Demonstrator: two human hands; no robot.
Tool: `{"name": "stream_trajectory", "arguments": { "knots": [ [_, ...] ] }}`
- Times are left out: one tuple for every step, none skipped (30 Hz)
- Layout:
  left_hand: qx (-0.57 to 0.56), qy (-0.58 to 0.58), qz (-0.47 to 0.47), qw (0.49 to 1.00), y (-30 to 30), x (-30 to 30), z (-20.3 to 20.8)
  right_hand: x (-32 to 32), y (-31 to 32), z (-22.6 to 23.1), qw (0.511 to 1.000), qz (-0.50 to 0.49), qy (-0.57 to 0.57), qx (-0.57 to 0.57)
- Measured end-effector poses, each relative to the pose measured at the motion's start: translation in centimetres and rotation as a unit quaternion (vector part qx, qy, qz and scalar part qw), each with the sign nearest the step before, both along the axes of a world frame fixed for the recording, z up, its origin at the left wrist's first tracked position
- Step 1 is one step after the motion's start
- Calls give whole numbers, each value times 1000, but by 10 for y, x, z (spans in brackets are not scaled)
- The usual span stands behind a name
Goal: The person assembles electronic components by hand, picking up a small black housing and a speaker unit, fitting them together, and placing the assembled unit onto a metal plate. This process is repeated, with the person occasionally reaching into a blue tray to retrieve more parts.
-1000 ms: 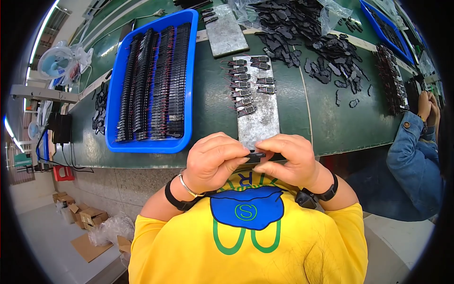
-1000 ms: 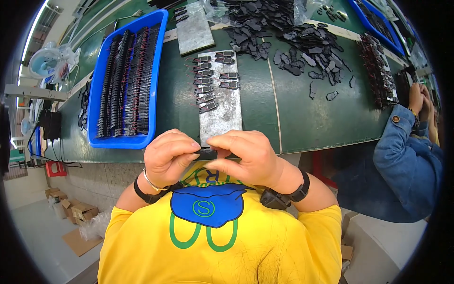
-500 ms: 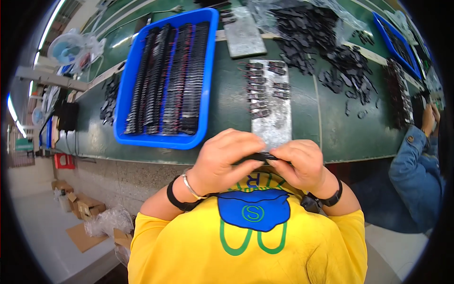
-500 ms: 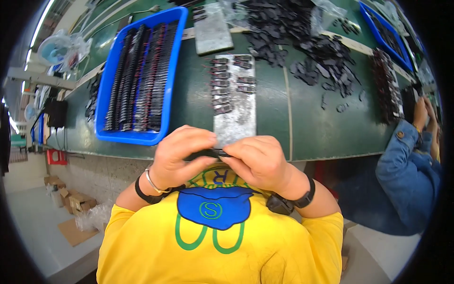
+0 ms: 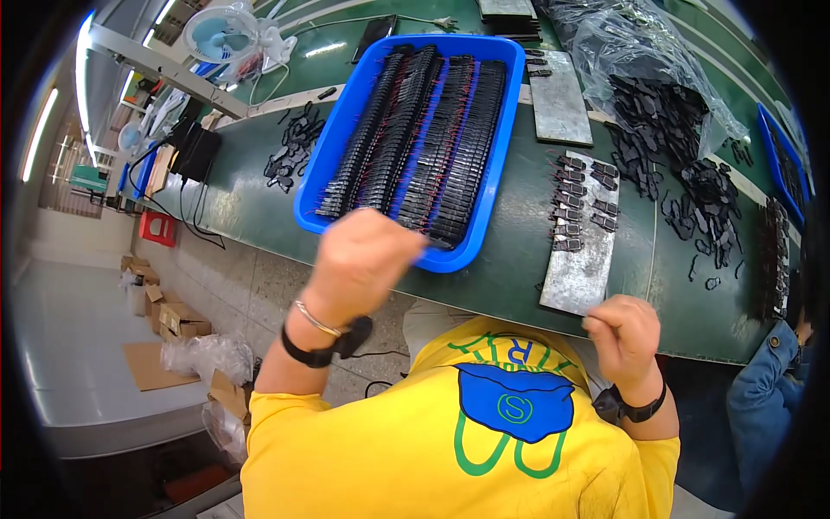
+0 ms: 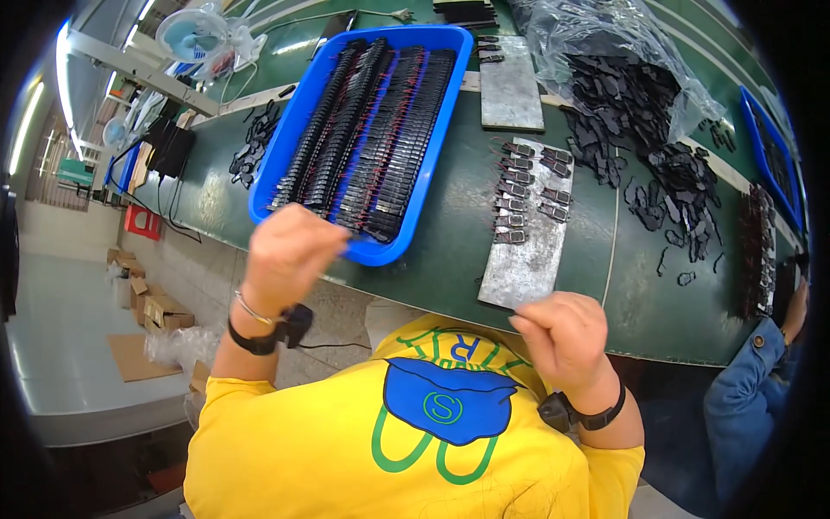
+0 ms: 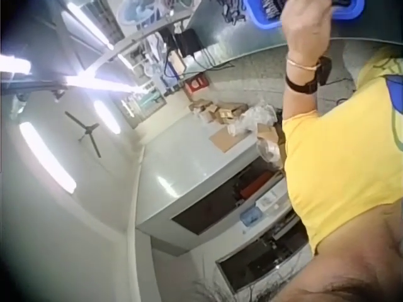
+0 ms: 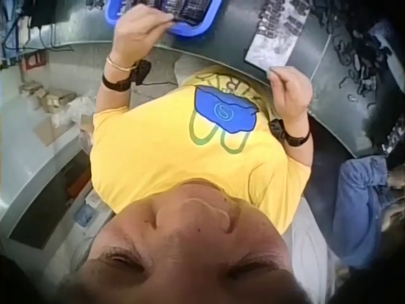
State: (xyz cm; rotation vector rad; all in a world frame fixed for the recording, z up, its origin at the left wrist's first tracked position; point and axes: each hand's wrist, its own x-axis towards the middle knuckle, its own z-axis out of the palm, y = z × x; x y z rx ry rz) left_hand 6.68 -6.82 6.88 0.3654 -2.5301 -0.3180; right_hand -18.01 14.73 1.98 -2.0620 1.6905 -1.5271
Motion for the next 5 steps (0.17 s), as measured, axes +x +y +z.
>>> {"name": "stream_trajectory", "arguments": {
  "knots": [
    [6, -22, 31, 999, -14, 11, 1, -8, 6, -2, 1000, -2, -6, 26],
    [11, -44, 65, 997, -26, 23, 0, -14, 12, -5, 999, -2, -12, 52],
    [11, -43, 64, 997, -36, 31, -3, -18, 17, -8, 999, -2, -12, 52],
    [26, -64, 89, 994, -45, 38, -7, -21, 22, -13, 997, -13, -17, 74],
    [41, -86, 114, 989, -51, 42, -12, -25, 28, -21, 995, -23, -23, 97]
  ]
}}
